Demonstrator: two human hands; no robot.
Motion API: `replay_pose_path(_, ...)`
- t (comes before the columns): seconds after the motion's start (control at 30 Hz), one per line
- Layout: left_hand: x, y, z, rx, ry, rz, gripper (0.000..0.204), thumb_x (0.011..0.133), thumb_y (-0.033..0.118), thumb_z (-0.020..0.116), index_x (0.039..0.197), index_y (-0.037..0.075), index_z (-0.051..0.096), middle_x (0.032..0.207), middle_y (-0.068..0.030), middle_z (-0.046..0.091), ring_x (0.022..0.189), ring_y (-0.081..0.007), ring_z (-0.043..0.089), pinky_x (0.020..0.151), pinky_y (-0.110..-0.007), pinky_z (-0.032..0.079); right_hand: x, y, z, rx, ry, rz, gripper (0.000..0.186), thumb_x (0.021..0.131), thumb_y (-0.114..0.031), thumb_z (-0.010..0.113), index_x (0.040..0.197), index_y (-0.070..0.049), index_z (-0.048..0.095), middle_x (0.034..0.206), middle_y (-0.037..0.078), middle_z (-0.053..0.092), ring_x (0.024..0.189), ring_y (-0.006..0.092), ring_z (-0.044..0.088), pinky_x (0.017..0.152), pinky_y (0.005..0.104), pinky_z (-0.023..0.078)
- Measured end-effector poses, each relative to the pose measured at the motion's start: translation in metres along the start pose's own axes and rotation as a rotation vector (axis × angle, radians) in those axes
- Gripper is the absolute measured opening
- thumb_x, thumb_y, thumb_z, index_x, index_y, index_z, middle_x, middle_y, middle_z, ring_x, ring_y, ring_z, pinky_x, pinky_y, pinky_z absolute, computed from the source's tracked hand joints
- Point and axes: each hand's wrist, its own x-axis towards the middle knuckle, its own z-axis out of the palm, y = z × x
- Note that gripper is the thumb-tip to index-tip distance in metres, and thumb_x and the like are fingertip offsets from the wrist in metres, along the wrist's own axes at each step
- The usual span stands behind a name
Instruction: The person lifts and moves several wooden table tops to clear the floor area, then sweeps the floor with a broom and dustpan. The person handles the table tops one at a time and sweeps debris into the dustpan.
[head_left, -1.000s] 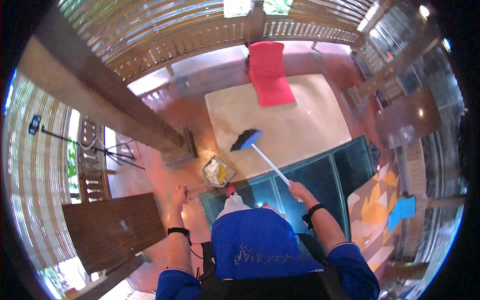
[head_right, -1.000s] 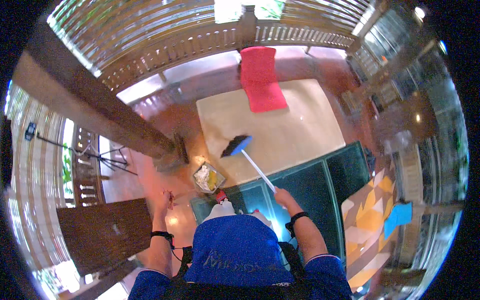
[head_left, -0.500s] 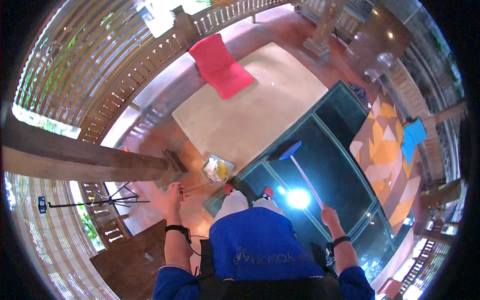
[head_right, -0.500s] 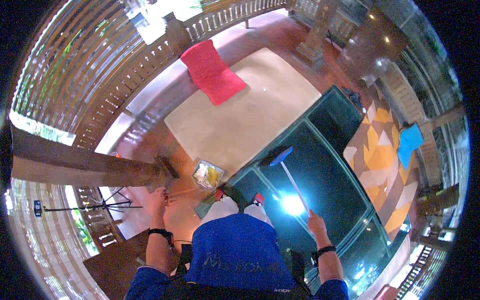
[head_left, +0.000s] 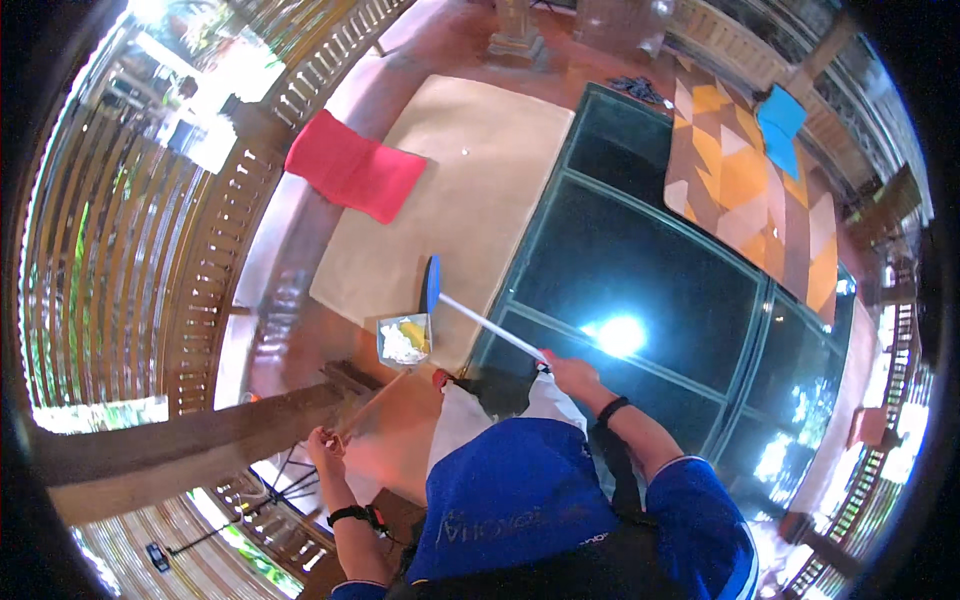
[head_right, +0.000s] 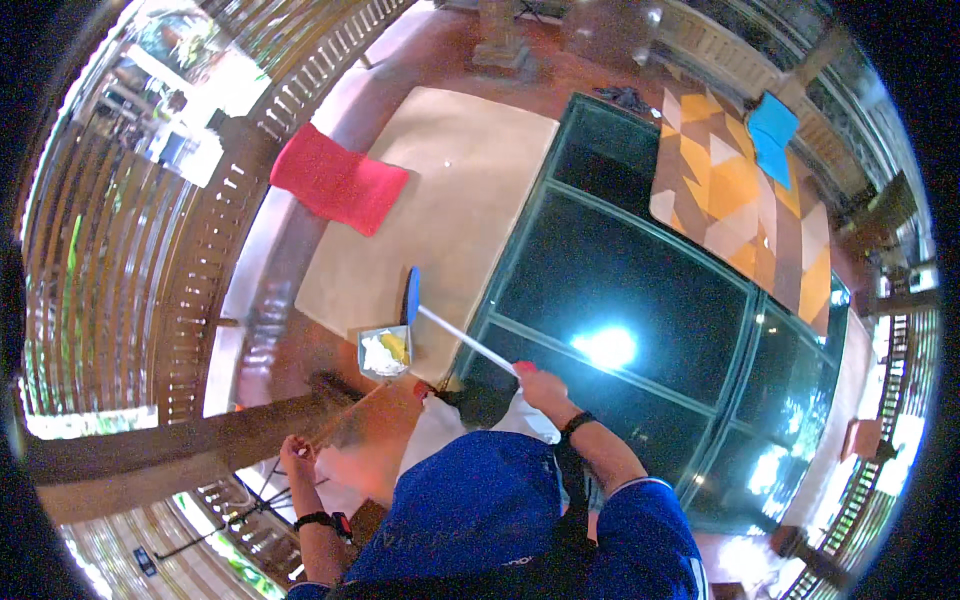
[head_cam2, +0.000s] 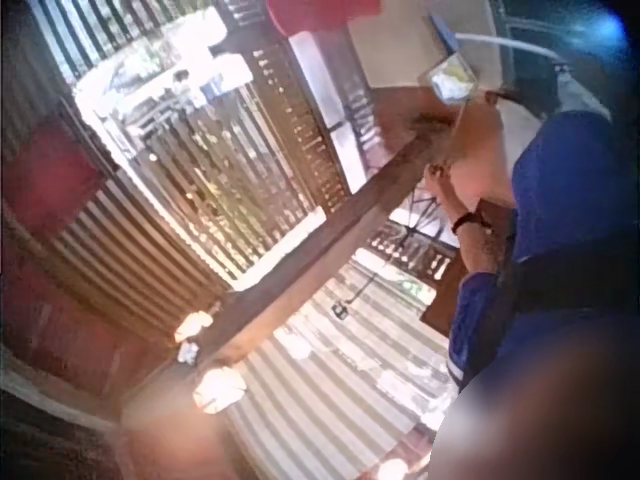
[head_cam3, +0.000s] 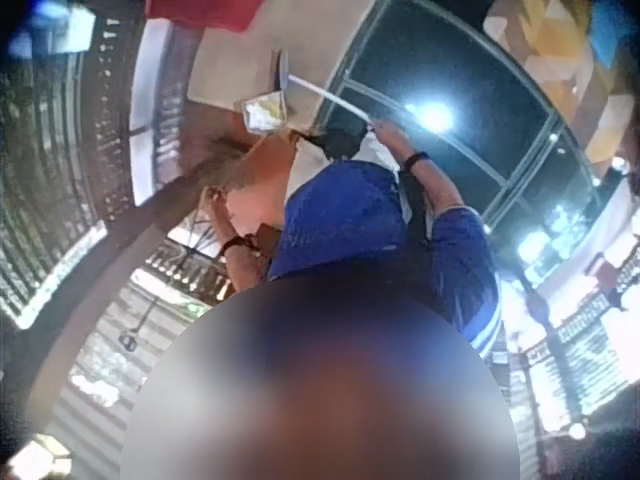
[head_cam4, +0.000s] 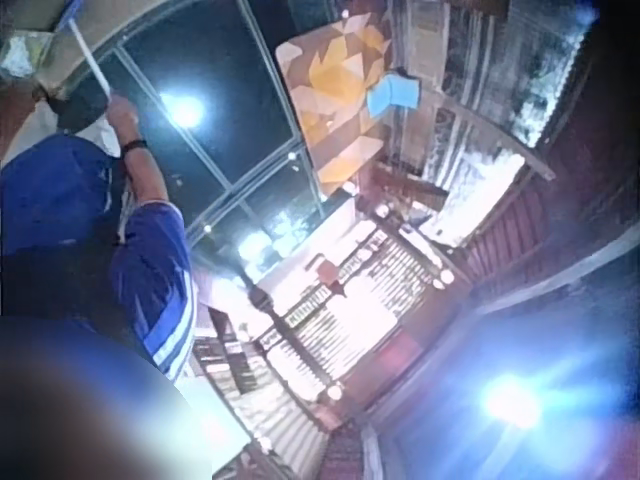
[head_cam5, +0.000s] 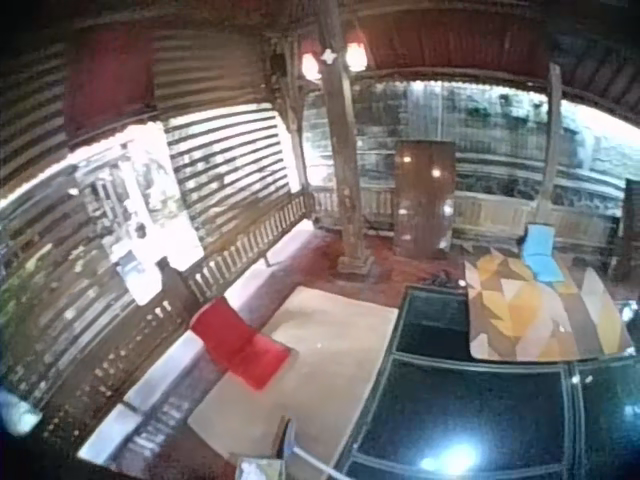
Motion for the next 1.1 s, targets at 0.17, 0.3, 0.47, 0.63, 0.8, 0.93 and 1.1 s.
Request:
replay_pose_path(0.17,0.057,0.033,-0.007,0.056,-0.089,-0.07,0.013,0.09,0.02,0.051,0.1,0.012,0.054,0.083,-0.0066,0.057,0.068,-0.0211,0.058,0.06,-0.046,0.059,-0.016,-0.033,0.0,-0.031,0.01,0.142,0.043,0.094,-0.02,0.043,0.136,-0.029,0.045,0.105,0.013,0.068,0.096,0.0352,0.067,0.076,0.0498,0.055)
replay_pose_path(0.3,0.1,0.043,-0.006,0.154,-0.168,-0.059,0.01,0.089,0.019,0.052,0.095,0.013,0.055,0.078,-0.006,0.057,0.063,-0.019,0.056,0.057,-0.045,0.058,-0.05,-0.013,0.022,-0.04,-0.002,0.45,0.049,0.095,-0.024,0.044,0.142,-0.037,0.037,0.109,0.013,0.067,0.1,0.0337,0.066,0.082,0.0467,0.054)
replay_pose_path(0.47,0.137,0.057,0.017,0.128,-0.133,-0.138,0.011,0.082,0.013,0.053,0.093,0.016,0.055,0.074,-0.0027,0.054,0.065,-0.0171,0.053,0.068,-0.056,0.052,-0.085,-0.035,0.024,-0.096,0.067,0.573,0.048,0.096,-0.028,0.046,0.142,-0.039,0.039,0.105,0.014,0.068,0.097,0.034,0.067,0.081,0.0464,0.055)
replay_pose_path(0.63,0.179,0.079,0.003,0.062,-0.221,-0.154,0.02,0.076,0.007,0.053,0.093,0.017,0.055,0.074,-0.0014,0.055,0.064,-0.0162,0.053,0.073,-0.06,0.05,-0.096,-0.08,0.003,-0.11,0.122,0.578,0.048,0.095,-0.029,0.048,0.142,-0.037,0.039,0.102,0.015,0.069,0.094,0.0353,0.067,0.078,0.0473,0.055)
replay_pose_path(0.8,0.188,0.098,-0.008,-0.013,-0.186,-0.141,0.014,0.081,0.01,0.054,0.093,0.016,0.055,0.075,-0.0017,0.058,0.066,-0.0155,0.058,0.068,-0.054,0.055,-0.089,-0.092,-0.021,-0.212,0.189,0.487,0.047,0.096,-0.028,0.046,0.142,-0.032,0.039,0.093,0.018,0.069,0.088,0.0374,0.067,0.074,0.0497,0.055)
replay_pose_path(0.93,0.196,0.1,-0.013,-0.108,-0.183,-0.075,0.005,0.089,0.017,0.053,0.093,0.015,0.055,0.076,-0.0025,0.059,0.069,-0.017,0.06,0.065,-0.051,0.057,-0.028,-0.121,-0.048,-0.119,0.23,0.24,0.047,0.095,-0.024,0.045,0.141,-0.029,0.039,0.087,0.02,0.068,0.08,0.0379,0.067,0.07,0.0518,0.054)
replay_pose_path(1.1,0.204,0.123,-0.012,-0.189,-0.117,-0.054,0.009,0.093,0.023,0.049,0.095,0.016,0.054,0.078,-0.0014,0.059,0.07,-0.0172,0.061,0.066,-0.052,0.057,0.113,-0.225,-0.087,-0.108,0.098,0.09,0.046,0.095,-0.024,0.045,0.14,-0.029,0.041,0.089,0.017,0.068,0.078,0.0351,0.068,0.065,0.0486,0.055)
